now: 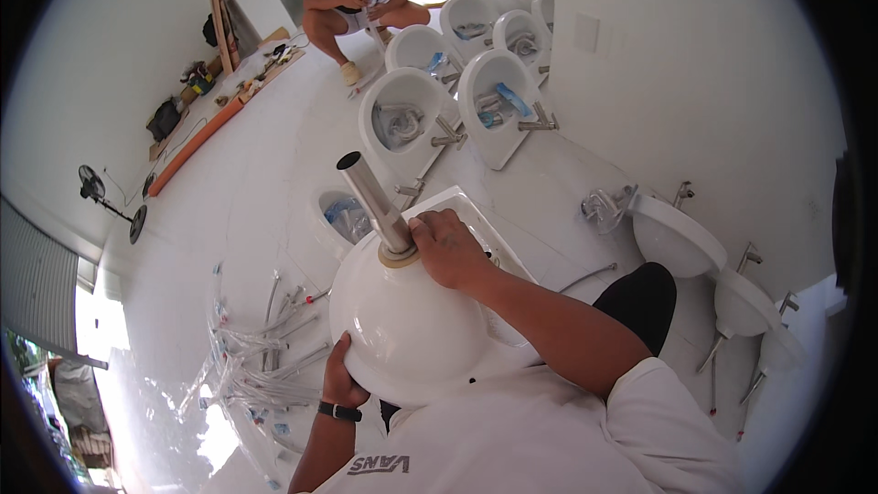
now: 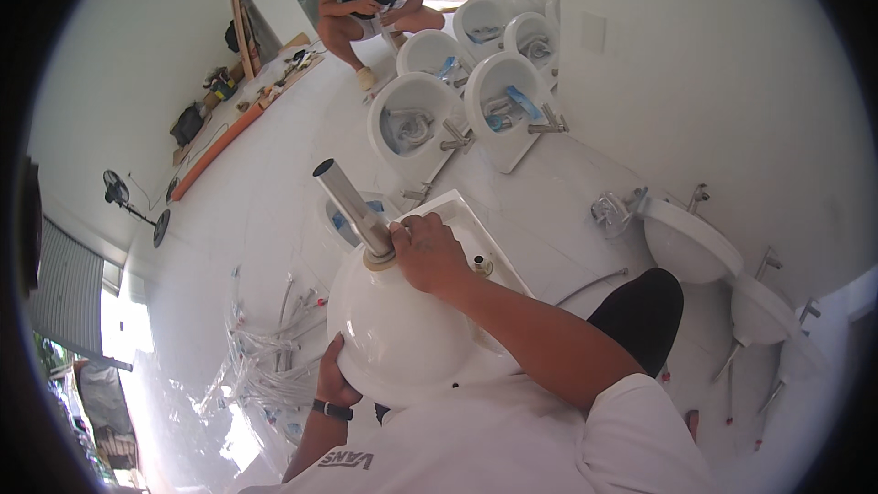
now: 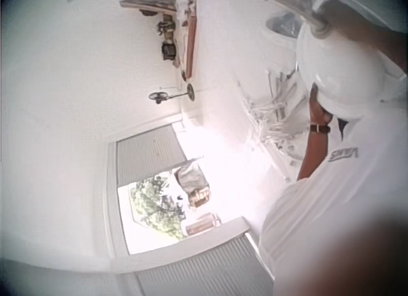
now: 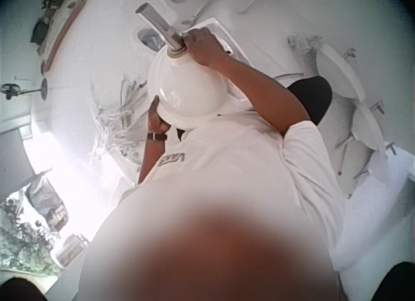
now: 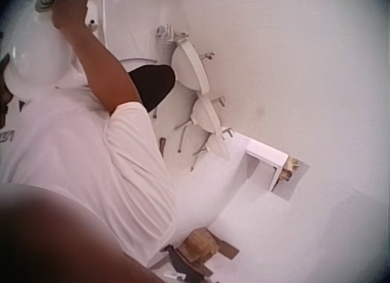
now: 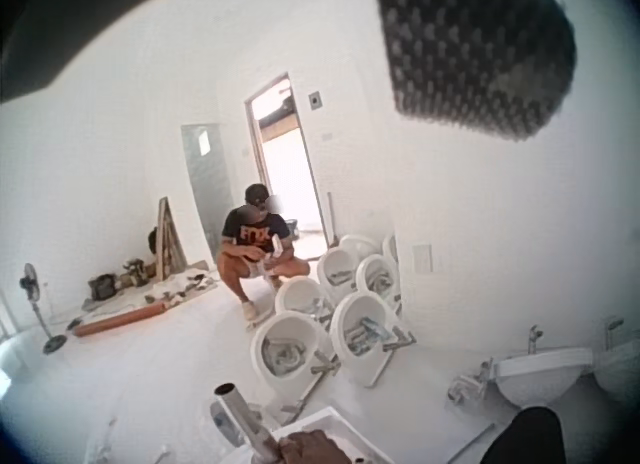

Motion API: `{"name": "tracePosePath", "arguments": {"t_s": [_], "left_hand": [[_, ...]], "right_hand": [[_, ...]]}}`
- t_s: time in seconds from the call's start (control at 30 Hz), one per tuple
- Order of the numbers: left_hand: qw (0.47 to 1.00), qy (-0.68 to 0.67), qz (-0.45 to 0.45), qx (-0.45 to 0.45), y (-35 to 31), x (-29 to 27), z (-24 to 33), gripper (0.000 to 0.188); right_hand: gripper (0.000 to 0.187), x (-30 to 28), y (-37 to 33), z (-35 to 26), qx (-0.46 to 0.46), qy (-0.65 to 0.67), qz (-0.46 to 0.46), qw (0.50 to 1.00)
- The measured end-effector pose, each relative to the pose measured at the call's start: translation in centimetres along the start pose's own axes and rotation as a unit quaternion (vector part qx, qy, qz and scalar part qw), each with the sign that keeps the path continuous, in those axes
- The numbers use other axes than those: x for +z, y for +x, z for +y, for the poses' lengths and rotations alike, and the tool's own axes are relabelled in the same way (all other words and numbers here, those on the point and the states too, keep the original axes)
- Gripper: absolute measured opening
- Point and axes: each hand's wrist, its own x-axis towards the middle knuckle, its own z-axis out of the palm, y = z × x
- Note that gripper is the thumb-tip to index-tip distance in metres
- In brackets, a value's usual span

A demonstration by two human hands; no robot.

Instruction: The person assembles a white ceramic sink by inserting a metal stand, attaching a faucet, and connecting flexible water supply hoses. They handle multiple sinks and plumbing parts on the floor, then place the assembled unit aside.

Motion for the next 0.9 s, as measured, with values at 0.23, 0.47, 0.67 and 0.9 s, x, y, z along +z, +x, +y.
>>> {"name": "tracePosePath", "arguments": {"t_s": [0.23, 0.47, 0.67, 0.9], "left_hand": [[0.572, 0.678, 0.24, 0.395, 2.1, 5.0, 3.7, 0.079], [0.83, 0.37, -0.347, 0.232, 12.7, 19.8, 11.0, 0.076], [0.871, 0.297, -0.337, 0.2, 15.8, 19.5, 9.8, 0.034], [0.866, 0.342, -0.303, 0.203, 16.9, 20.8, 9.9, 0.04]], "right_hand": [[0.058, -1.0, -0.2, 0.4, 0.019, -0.034, 0.019, 0.999], [0.055, -0.7, 0.9, -1.0, 0.009, -0.029, 0.022, 0.999], [0.051, -4.4, 3.2, 5.1, 0.026, 0.22, -0.06, 0.973], [0.035, -15.2, 7.0, 29.3, 0.347, 0.062, 0.044, 0.935]]}}
